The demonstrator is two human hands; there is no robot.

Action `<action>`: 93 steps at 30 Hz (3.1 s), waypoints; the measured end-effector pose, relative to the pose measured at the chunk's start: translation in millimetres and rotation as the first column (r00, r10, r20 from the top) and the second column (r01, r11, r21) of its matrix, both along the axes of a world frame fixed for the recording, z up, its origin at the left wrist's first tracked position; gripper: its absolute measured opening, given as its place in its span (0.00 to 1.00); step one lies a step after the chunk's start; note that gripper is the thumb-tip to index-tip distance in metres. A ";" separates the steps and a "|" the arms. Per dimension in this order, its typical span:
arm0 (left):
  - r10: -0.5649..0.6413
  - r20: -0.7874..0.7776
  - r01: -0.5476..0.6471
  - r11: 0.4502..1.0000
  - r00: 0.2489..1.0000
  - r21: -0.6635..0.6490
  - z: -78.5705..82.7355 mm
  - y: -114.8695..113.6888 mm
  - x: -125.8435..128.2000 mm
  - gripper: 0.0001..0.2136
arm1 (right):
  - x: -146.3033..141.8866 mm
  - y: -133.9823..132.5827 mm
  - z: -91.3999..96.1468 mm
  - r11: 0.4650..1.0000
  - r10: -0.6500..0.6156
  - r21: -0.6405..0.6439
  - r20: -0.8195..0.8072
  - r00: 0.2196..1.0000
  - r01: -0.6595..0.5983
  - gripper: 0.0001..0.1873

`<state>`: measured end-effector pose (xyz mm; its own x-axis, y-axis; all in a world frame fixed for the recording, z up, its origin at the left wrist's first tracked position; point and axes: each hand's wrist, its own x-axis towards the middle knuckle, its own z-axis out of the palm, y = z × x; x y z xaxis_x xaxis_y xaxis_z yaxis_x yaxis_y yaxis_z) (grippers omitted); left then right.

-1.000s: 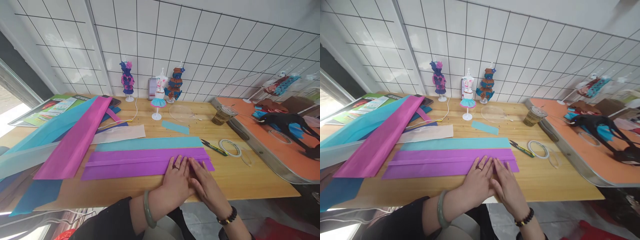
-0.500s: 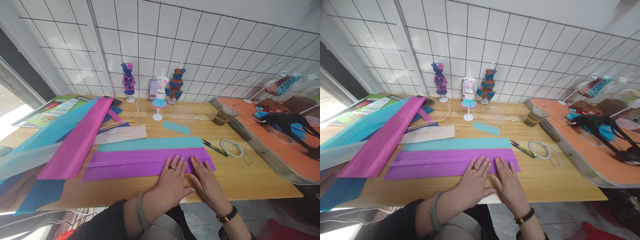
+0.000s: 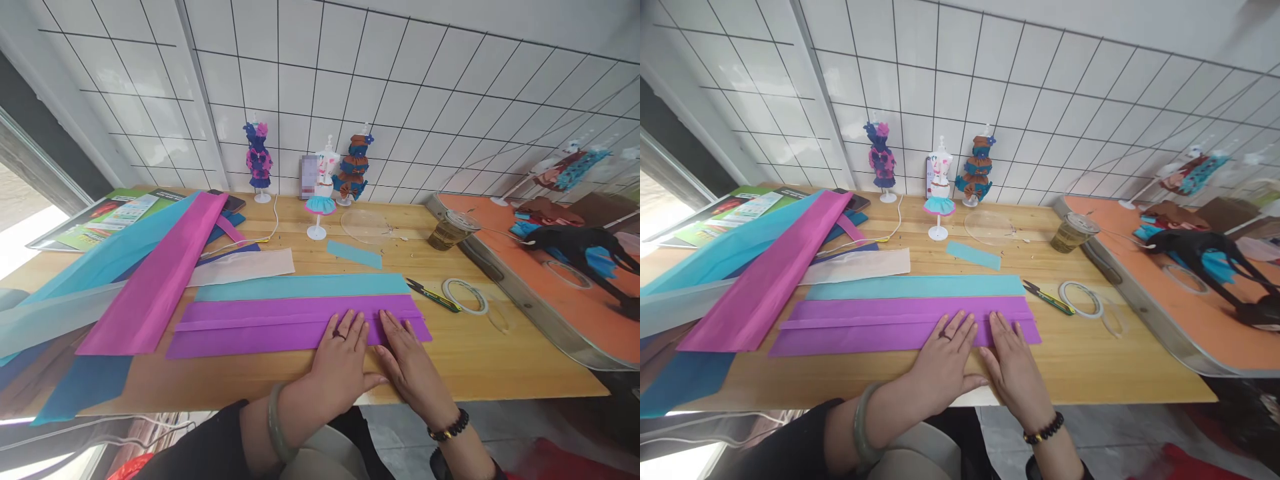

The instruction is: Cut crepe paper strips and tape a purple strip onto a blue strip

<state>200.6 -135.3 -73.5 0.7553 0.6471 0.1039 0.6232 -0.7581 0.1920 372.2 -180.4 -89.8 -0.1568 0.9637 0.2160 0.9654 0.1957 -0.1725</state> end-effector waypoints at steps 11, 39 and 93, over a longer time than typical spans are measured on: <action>0.034 -0.015 -0.033 0.995 0.999 0.096 -1.6 3.0 -52.7 0.36 | -24.5 3.9 9.1 0.995 0.095 0.010 -0.033 0.995 -0.095 0.33; 0.048 0.019 -0.050 0.995 0.999 0.091 -2.5 4.6 -80.3 0.33 | -65.6 13.1 9.4 0.962 0.275 0.013 -0.053 0.960 -0.274 0.34; 0.773 0.042 -0.765 0.615 0.633 0.192 -4.6 10.5 -224.8 0.30 | -64.1 9.0 12.3 0.973 0.220 -0.021 -0.220 0.950 -0.230 0.30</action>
